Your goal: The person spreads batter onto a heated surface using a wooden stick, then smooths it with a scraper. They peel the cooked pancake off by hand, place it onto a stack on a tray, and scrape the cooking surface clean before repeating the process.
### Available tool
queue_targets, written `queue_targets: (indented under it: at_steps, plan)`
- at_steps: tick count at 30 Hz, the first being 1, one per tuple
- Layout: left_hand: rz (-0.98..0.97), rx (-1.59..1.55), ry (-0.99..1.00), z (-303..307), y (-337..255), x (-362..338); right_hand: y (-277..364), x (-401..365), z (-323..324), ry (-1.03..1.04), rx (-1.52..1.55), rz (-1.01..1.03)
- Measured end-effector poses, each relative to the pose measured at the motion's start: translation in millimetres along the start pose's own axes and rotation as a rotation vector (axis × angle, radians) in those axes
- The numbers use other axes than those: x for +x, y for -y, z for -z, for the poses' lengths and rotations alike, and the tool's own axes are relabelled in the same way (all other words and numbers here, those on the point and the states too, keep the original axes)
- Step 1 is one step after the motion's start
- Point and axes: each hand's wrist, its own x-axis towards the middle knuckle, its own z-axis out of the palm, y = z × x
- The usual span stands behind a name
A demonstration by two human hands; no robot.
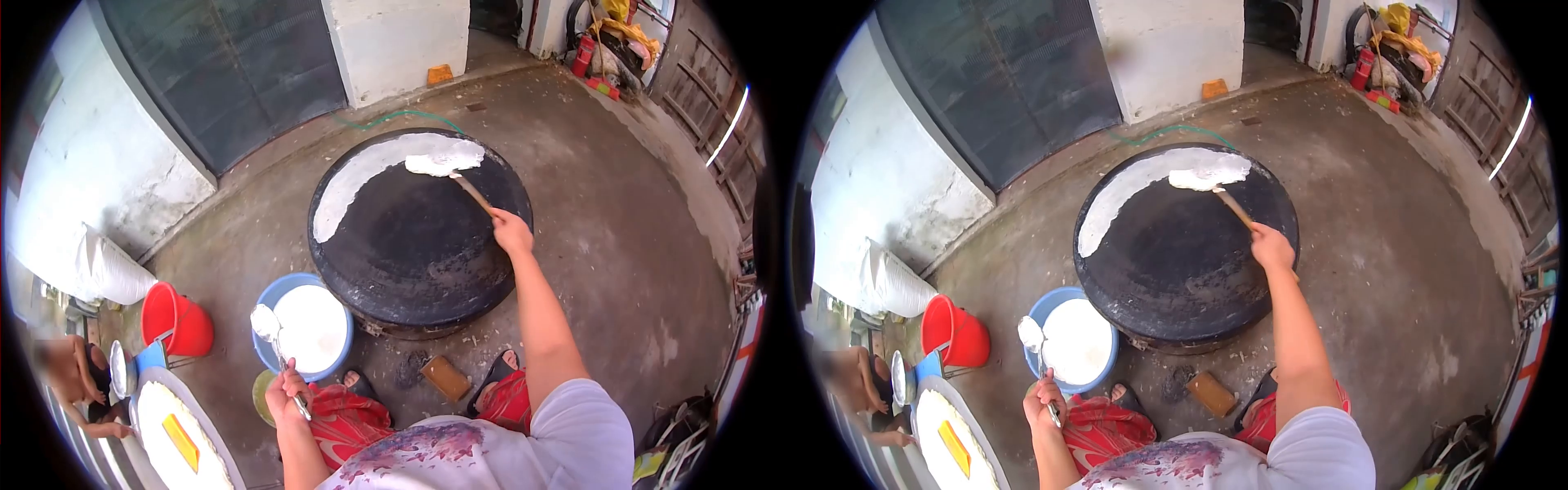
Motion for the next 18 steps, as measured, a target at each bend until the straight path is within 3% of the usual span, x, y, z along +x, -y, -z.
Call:
queue_targets:
  at_steps: [2, 4, 6, 10, 12, 14, 16, 18]
  plan:
    - [0.007, -0.017, 0.002, 3.3, -2.4, -1.3, -43.0, 10.5, -15.1, -0.157, 0.099, -0.103]
    - [-0.005, 0.026, 0.016, 6.2, -4.5, -3.0, -75.0, 32.3, -58.9, -0.129, 0.391, -0.011]
    - [-0.013, 0.028, 0.012, 6.9, -4.0, -1.8, -40.4, 19.2, -73.2, 0.003, 0.447, 0.089]
    - [0.000, 0.020, 0.034, 4.1, -7.0, -1.8, 13.8, 9.9, -72.9, 0.107, 0.264, 0.179]
    - [-0.001, 0.025, 0.045, 5.0, -7.3, -2.9, 29.4, 0.8, -45.0, 0.043, 0.182, -0.018]
    - [-0.027, 0.070, 0.033, 7.0, -6.9, -4.8, 15.8, 19.6, -74.7, 0.041, 0.249, -0.001]
    - [-0.034, 0.070, 0.038, 8.2, -6.5, -4.2, 28.8, 11.7, -87.1, 0.093, 0.104, 0.158]
    - [-0.046, 0.062, 0.025, 7.2, -6.5, -5.0, 41.2, -11.3, -54.8, 0.119, 0.055, 0.190]
